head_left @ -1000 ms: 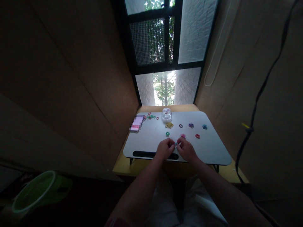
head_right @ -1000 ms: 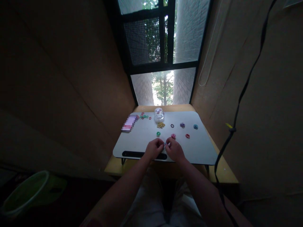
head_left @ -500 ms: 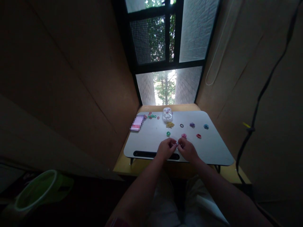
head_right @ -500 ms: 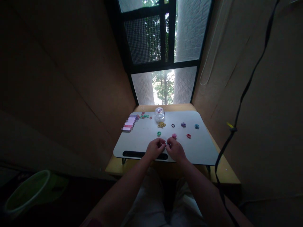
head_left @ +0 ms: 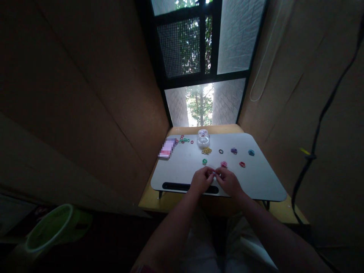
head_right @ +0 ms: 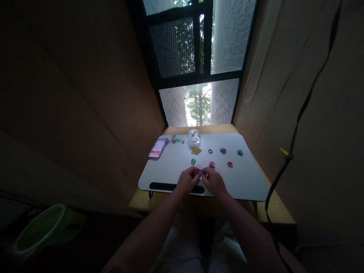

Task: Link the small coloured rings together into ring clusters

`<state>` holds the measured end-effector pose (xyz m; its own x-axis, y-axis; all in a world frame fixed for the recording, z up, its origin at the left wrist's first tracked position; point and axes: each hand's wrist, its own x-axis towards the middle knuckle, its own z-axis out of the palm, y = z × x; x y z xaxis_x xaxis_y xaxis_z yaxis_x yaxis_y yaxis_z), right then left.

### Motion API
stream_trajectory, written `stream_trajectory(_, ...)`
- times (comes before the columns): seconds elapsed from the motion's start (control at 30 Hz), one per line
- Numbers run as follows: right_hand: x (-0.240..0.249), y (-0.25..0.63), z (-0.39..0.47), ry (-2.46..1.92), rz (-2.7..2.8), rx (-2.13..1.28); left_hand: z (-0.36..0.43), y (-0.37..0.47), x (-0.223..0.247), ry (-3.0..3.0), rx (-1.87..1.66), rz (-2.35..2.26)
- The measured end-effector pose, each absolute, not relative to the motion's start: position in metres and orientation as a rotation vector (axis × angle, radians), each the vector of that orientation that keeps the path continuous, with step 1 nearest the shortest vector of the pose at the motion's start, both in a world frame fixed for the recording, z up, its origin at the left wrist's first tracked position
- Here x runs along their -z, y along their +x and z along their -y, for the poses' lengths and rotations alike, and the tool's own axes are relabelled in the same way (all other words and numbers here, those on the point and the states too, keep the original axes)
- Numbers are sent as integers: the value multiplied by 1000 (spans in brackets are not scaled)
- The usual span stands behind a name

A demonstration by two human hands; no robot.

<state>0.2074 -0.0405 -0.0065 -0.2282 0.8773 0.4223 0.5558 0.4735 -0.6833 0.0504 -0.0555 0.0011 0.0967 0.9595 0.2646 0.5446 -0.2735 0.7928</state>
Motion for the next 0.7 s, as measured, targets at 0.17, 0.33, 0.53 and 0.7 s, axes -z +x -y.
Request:
stream_trajectory(0.17, 5, 207, 43, -1232, 1899, -537, 56, 51, -4, 1864, -1079, -1480)
stream_trajectory(0.33, 4, 207, 44, -1229, 1911, -552, 56, 51, -6, 1801, -1103, -1498)
stream_trajectory(0.53, 4, 207, 44, -1269, 1959, -485, 56, 51, -6, 1759, -1139, -1478)
stream_trajectory(0.7, 6, 207, 43, -1268, 2002, -437, 54, 51, -4, 1778, -1133, -1436)
